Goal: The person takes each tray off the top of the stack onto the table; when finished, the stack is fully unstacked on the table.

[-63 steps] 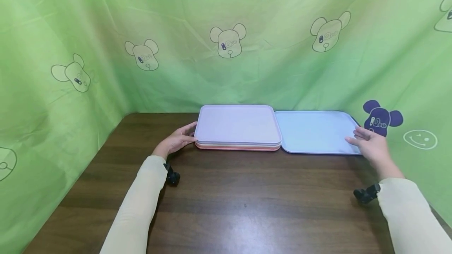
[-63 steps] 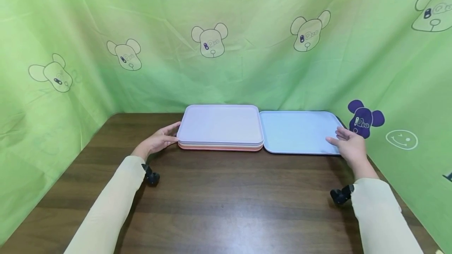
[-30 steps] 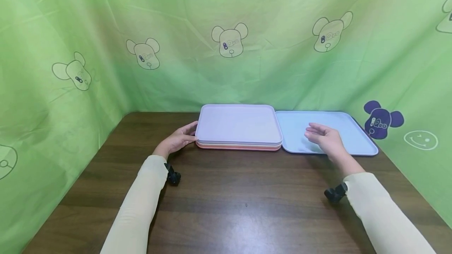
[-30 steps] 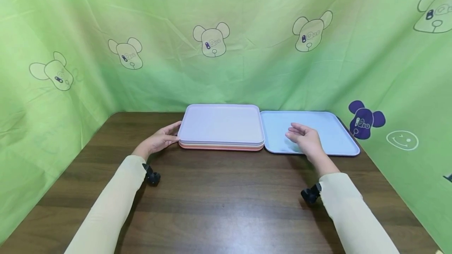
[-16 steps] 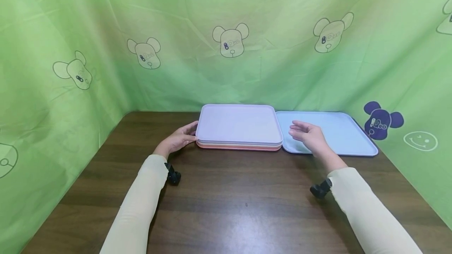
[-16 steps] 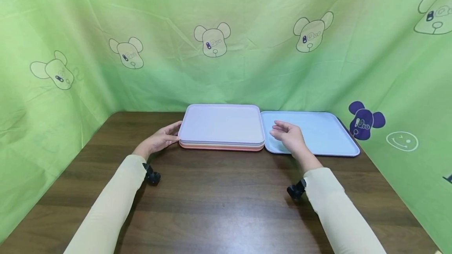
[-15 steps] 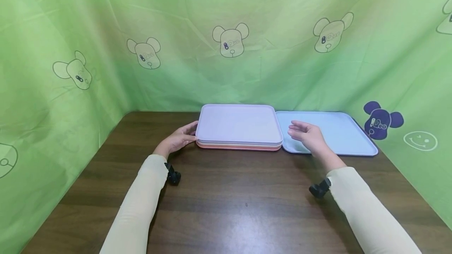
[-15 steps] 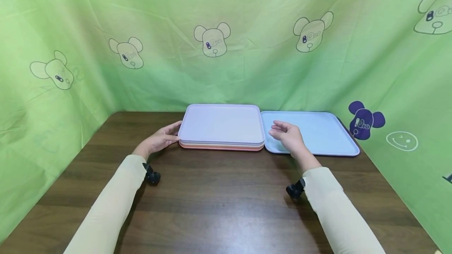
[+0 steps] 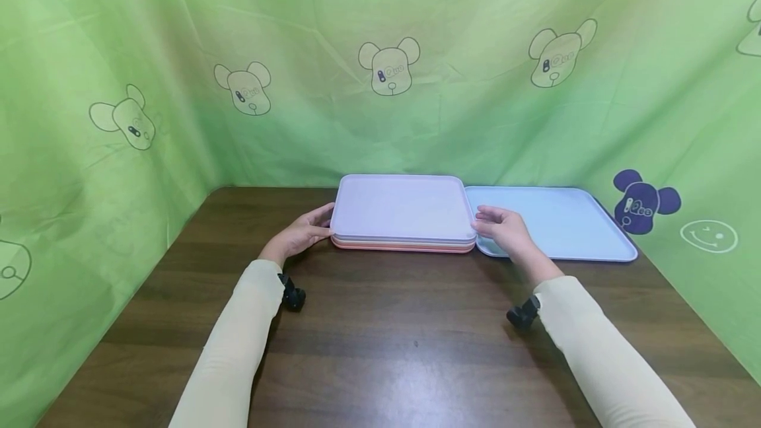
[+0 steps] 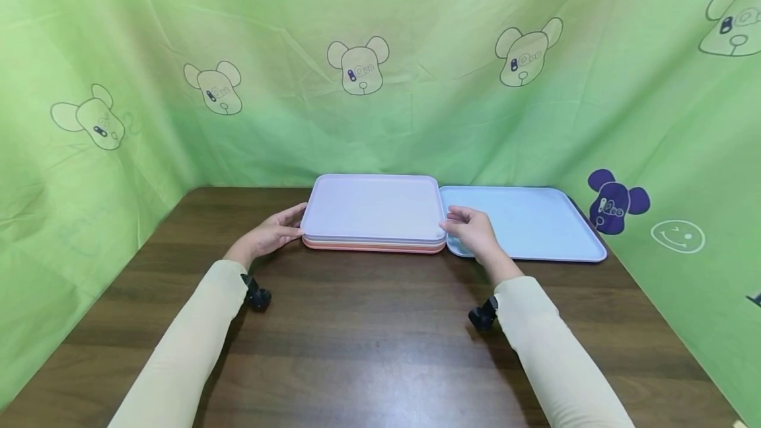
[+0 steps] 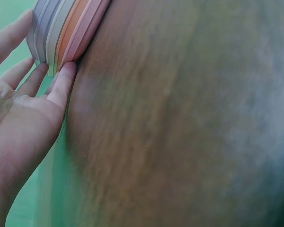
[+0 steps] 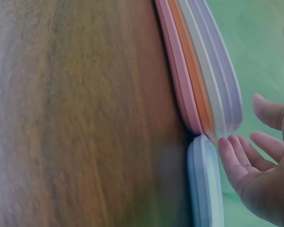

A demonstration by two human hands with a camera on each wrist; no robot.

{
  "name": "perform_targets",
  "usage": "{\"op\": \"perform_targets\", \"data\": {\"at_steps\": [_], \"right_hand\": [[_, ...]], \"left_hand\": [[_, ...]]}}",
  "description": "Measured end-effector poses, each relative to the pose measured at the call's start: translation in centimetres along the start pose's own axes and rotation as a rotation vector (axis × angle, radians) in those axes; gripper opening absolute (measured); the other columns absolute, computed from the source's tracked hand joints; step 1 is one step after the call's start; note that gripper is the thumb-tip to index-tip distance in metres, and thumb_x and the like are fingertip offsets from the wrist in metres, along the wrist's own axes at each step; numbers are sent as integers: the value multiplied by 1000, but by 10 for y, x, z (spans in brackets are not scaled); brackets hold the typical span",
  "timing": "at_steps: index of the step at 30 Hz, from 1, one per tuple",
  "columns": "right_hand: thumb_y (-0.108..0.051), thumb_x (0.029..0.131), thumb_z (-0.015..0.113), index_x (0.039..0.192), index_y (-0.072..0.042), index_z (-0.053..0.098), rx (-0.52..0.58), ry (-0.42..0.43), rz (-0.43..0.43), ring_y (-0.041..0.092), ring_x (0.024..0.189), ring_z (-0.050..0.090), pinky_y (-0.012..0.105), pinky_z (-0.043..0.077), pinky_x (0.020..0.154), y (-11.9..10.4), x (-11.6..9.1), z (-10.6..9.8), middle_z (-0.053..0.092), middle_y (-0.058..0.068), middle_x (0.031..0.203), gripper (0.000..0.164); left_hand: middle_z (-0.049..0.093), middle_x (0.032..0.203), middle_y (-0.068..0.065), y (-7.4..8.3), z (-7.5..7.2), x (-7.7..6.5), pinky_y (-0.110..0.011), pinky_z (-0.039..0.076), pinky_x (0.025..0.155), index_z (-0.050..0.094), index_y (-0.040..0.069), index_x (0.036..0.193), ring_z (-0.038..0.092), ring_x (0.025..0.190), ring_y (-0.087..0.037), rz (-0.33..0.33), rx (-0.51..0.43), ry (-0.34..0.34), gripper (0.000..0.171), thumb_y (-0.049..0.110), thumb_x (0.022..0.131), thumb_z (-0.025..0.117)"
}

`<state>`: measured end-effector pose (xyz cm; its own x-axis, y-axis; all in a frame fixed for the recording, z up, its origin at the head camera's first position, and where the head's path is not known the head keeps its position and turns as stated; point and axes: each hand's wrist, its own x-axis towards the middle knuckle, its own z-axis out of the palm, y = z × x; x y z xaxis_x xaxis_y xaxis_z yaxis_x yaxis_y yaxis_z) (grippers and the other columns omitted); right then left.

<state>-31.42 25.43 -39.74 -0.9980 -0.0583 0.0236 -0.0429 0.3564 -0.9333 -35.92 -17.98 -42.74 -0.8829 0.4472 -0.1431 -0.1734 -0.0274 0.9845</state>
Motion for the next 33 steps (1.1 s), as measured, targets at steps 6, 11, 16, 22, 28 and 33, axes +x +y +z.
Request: {"op": "perform_targets", "data": {"at_steps": [6,11,16,22,28,33], "right_hand": [[-10,94,64,140,13,40,-63,34,15,31,115,55,23,52,86,4,4,6,50,32,133,57],[-12,93,66,139,13,43,-99,51,39,34,115,54,26,52,86,6,7,10,52,32,131,57],[-12,92,66,137,13,45,-119,58,46,32,111,56,21,51,81,8,10,11,53,31,130,55],[-11,90,66,137,12,46,-134,61,63,28,108,57,19,50,78,8,11,11,53,29,131,55],[-9,90,65,138,11,45,-119,63,80,30,111,56,22,51,82,9,13,12,53,29,132,56],[-5,90,63,138,11,45,-95,71,82,30,114,54,23,50,86,9,14,13,51,27,135,54]], "left_hand": [[16,160,-10,0,0,0,-38,28,112,18,11,156,17,145,-25,8,-6,1,77,-10,93,55],[17,160,-10,-1,0,1,-38,27,112,18,11,156,17,145,-25,1,-5,7,77,-10,93,56],[16,160,-10,-1,1,0,-39,27,112,18,11,156,17,145,-25,3,-2,8,76,-10,93,56],[16,160,-10,1,3,-1,-38,26,113,17,11,156,17,145,-25,8,-8,7,76,-10,93,55],[16,160,-10,1,3,-1,-39,26,113,18,11,156,17,145,-26,8,-9,6,76,-10,93,54],[17,160,-10,1,3,-2,-38,27,113,18,11,156,18,145,-26,5,-15,12,76,-10,93,55]]}}
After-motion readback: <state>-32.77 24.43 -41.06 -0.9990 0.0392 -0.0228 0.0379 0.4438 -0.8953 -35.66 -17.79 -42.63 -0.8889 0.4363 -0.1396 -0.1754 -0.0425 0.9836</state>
